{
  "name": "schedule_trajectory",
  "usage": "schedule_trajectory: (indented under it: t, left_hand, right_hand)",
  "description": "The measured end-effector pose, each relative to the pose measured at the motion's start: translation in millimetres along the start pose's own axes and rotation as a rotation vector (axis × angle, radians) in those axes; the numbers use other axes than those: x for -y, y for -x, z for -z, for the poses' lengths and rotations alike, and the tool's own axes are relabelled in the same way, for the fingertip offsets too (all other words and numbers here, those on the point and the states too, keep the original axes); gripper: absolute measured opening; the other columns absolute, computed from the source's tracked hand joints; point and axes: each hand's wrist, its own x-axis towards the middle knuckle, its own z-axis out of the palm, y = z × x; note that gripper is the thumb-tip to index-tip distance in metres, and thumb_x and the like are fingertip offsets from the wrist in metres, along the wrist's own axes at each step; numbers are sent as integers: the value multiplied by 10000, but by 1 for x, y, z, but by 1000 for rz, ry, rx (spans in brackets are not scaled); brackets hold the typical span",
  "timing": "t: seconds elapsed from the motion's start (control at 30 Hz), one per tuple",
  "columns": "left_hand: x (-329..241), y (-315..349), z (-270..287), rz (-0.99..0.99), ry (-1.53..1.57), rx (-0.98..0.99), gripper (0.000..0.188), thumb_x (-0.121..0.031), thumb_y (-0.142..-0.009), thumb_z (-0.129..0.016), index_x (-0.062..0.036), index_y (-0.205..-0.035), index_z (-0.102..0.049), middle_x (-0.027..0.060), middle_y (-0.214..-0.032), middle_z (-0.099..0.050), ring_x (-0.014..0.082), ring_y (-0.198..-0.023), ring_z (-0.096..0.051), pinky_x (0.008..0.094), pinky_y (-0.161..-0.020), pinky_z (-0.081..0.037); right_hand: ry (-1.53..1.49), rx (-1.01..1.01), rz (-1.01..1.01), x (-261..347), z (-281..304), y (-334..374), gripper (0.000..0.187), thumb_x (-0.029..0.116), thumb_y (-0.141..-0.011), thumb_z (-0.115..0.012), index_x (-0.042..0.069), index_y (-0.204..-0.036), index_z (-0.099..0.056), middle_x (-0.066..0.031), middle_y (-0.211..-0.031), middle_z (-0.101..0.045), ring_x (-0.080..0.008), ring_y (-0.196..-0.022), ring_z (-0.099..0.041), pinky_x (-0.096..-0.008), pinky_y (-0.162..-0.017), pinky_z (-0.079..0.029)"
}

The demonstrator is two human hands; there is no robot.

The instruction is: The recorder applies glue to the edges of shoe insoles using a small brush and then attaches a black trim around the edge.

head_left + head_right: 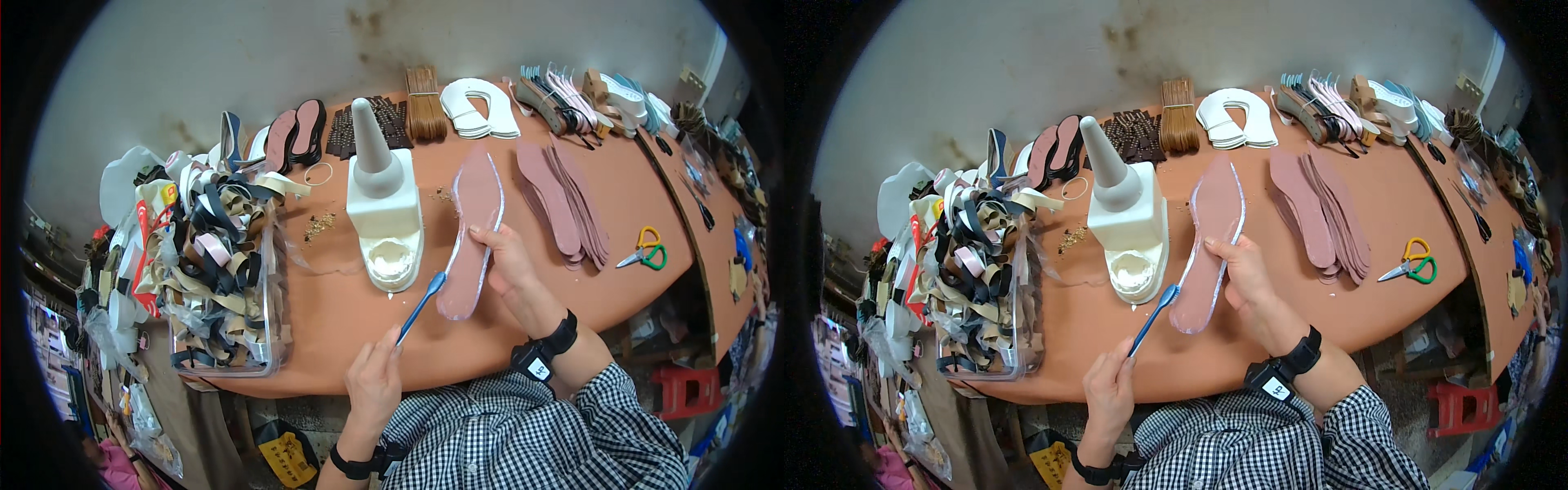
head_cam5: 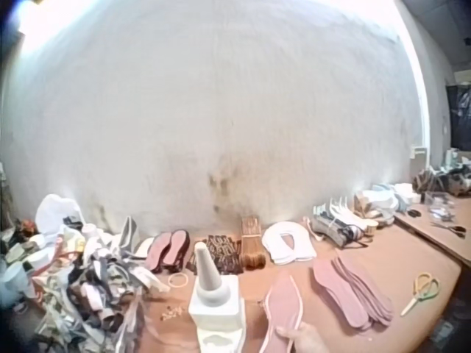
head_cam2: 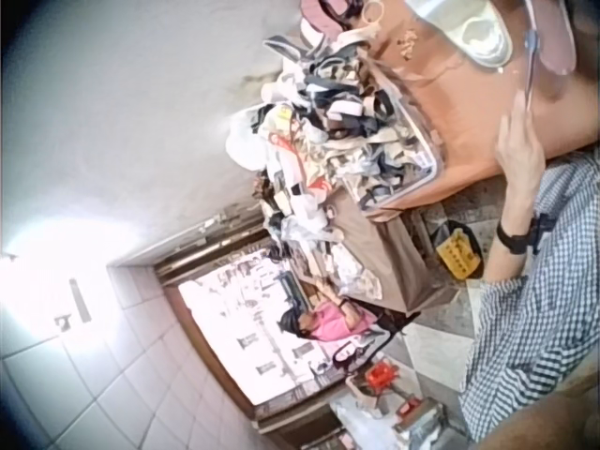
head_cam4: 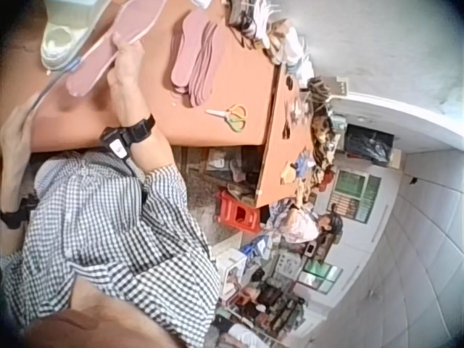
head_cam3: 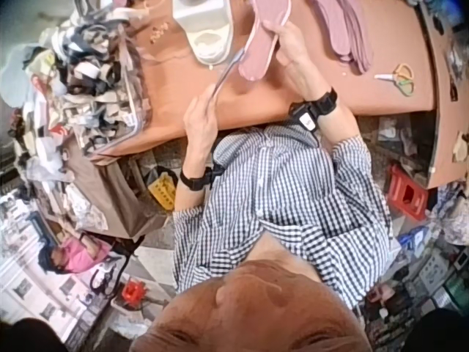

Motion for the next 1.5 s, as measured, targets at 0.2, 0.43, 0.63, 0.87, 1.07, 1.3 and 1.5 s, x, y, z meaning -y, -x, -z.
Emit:
schedule_trajectory:
  t: [0.2,0.43,0.63,0.87,1.07,1.3,1.5]
  left_hand:
    - [2,8,-2,19,15,-2,268,-30,-795,-565,-46,-1061,-588,110,-644,-500,216,-536,-512,310,-499,-416]
    - [1,11,-5,13,23,-17,284,-25,-793,-570,-51,-1075,-584,104,-647,-502,204,-538,-512,306,-499,-418]
    - [2,17,-9,12,18,-21,296,-23,-795,-567,-57,-1089,-576,100,-645,-500,207,-539,-512,306,-501,-421]
    - [3,19,-4,-13,-19,-42,274,-24,-796,-561,-50,-1068,-580,114,-669,-517,230,-547,-519,322,-510,-425]
    - [17,-6,30,-24,-168,-134,251,-40,-779,-572,-64,-1027,-593,129,-676,-511,280,-565,-530,352,-509,-424]
    - [0,-59,36,-129,-729,-46,133,-98,-735,-577,-91,-865,-601,106,-704,-530,291,-577,-564,385,-485,-450]
    - [33,-90,4,-155,-772,5,102,-87,-733,-520,-61,-825,-557,98,-784,-561,271,-631,-601,383,-520,-492]
  right_hand:
    - [2,-50,14,5,1,0,155,91,-810,-557,30,-951,-539,-43,-849,-571,-140,-762,-548,-298,-711,-465]
    - [-77,-145,82,2,10,-4,146,84,-808,-553,25,-941,-542,-39,-844,-575,-138,-767,-549,-297,-728,-455]
    - [-113,-196,136,2,11,-4,168,79,-807,-553,18,-963,-534,-47,-862,-570,-149,-799,-540,-296,-756,-440]
    - [-118,-253,200,0,14,-6,177,84,-807,-560,25,-972,-530,-33,-870,-558,-142,-810,-534,-293,-759,-437]
    - [-78,-194,196,14,16,2,218,81,-805,-565,42,-1011,-509,-23,-884,-553,-138,-808,-539,-304,-739,-455]
    - [-12,-111,165,15,23,17,207,53,-783,-588,25,-982,-539,-28,-859,-582,-120,-763,-556,-272,-706,-459]
    - [19,-29,114,7,31,26,278,36,-747,-601,14,-1012,-522,-40,-890,-578,-133,-795,-559,-284,-736,-465]
